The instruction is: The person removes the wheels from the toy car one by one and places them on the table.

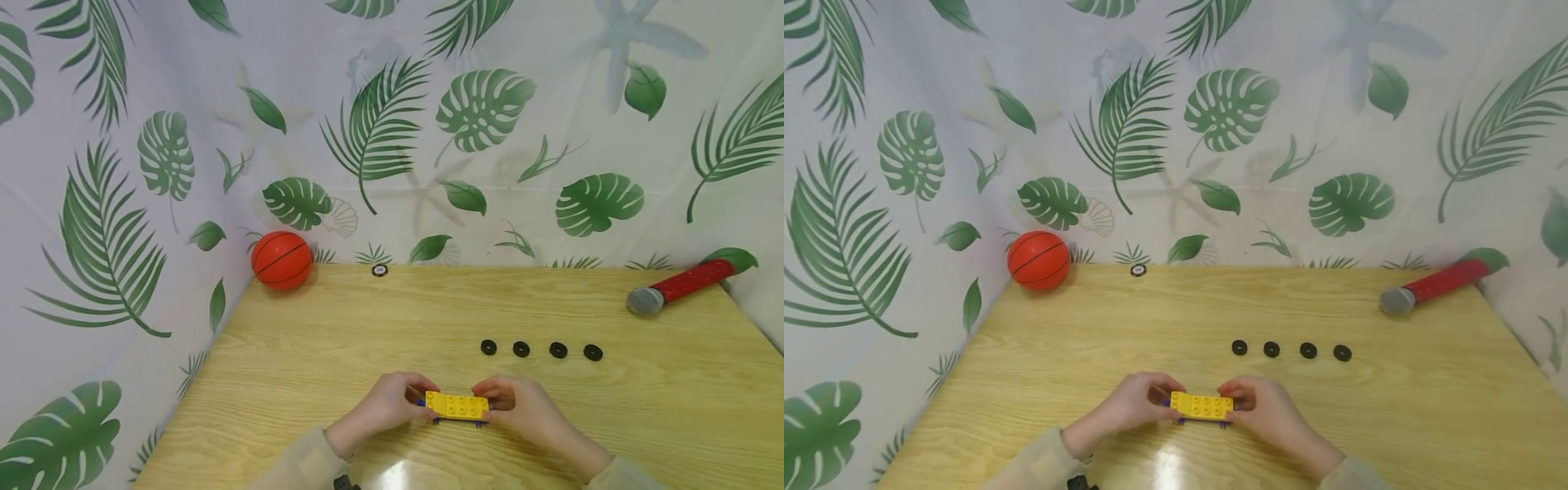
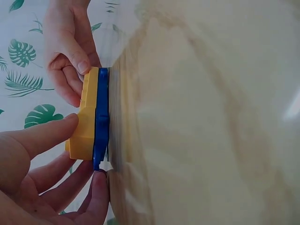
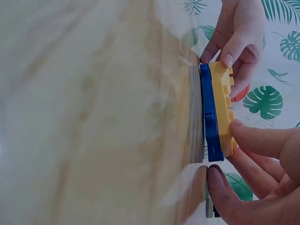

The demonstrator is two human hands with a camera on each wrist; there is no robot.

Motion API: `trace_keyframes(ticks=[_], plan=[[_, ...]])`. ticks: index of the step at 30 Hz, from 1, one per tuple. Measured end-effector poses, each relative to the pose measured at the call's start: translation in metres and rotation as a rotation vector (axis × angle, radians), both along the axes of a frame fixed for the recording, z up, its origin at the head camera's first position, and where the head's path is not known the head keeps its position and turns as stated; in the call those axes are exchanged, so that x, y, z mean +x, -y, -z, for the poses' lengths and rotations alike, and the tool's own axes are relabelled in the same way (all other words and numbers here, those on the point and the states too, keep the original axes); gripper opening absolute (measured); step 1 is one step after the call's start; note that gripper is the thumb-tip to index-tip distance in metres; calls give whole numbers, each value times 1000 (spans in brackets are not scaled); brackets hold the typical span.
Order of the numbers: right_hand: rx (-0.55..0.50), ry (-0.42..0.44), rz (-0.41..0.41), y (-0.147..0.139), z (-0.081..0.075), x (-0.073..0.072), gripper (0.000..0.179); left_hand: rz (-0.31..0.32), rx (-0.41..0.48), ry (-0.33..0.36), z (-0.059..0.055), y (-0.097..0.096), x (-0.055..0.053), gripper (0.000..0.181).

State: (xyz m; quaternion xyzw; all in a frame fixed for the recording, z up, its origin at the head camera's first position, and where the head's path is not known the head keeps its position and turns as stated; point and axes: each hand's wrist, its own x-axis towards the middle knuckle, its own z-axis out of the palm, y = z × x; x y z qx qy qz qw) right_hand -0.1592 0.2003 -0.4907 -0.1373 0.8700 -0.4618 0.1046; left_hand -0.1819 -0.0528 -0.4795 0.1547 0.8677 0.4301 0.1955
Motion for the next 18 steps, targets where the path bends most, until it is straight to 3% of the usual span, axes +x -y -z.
trace_keyframes(ticks=[10, 18], plan=[[57, 20, 19, 4, -3, -1, 36, 28, -25, -58, 1, 3, -1, 31], [81, -3, -1, 2, -4, -2, 38, 45, -21, -57, 4, 5, -2, 38]])
